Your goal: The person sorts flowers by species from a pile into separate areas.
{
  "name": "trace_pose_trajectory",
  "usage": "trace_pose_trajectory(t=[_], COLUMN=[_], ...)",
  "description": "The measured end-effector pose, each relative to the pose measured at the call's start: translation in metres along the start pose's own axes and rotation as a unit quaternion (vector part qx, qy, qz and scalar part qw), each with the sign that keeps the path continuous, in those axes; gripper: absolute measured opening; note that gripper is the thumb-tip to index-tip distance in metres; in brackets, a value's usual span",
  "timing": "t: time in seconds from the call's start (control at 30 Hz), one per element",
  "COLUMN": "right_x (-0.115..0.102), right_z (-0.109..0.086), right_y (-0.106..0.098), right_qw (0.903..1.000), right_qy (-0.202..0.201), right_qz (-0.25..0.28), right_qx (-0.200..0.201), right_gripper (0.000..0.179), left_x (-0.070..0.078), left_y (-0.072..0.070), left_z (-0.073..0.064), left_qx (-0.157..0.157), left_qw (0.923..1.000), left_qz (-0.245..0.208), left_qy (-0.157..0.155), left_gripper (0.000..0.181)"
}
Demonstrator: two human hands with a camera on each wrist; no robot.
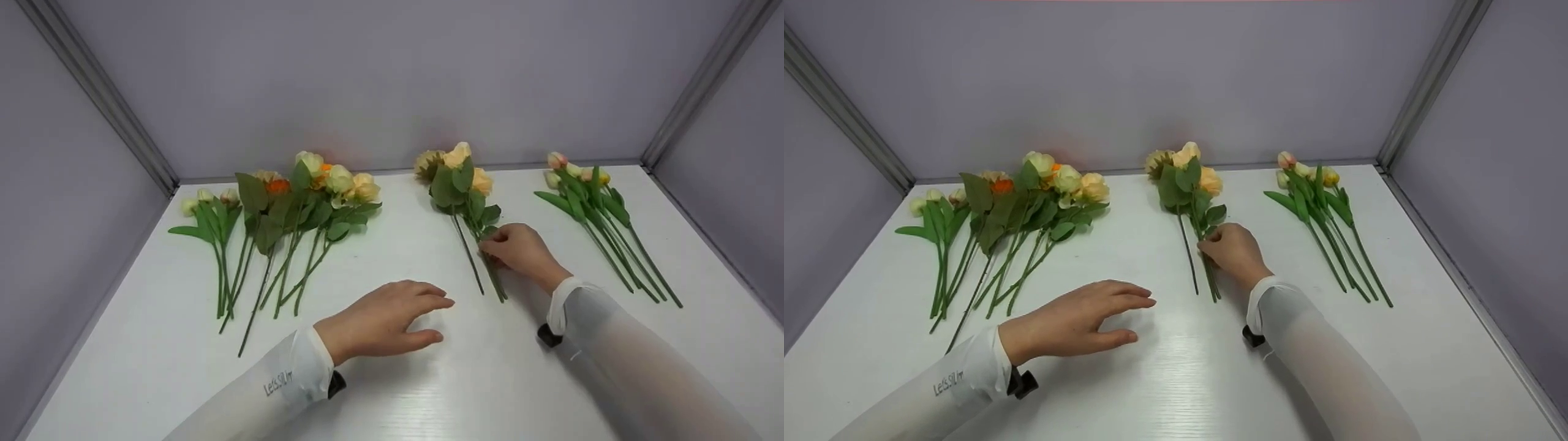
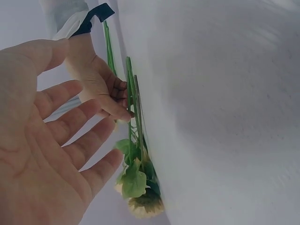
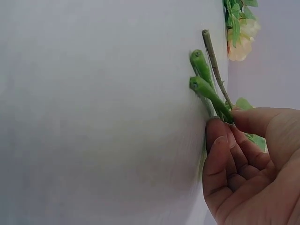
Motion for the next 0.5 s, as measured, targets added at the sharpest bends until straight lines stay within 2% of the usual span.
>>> trace_pose_trajectory(t=[0.23,0.37,0.5], right_x=[-0.009,-0.018,-0.029], right_z=[-0.008,-0.013,-0.017], right_y=[-0.018,-0.029,-0.032], right_qw=[0.9989,0.9968,0.9955], right_qy=[-0.027,-0.046,-0.063], right_qz=[-0.015,-0.022,-0.015], right_qx=[0.037,0.061,0.068], right_gripper=[0.031,0.03,0.028], left_x=[-0.009,-0.016,-0.026], left_y=[-0.005,-0.011,-0.017], left_z=[-0.004,-0.009,-0.016], left_qx=[0.011,0.029,0.047], left_qw=[0.9994,0.9983,0.996], left_qz=[0.018,0.023,0.023], left_qy=[-0.026,-0.046,-0.073], left_gripper=[0.05,0.047,0.044])
Point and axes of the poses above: each hand's wrist, its own z-axis towards the middle knuckle, its own y-axis out of the palm, x = y × z, the point moved 10 cm from there along z, towards the middle knuckle
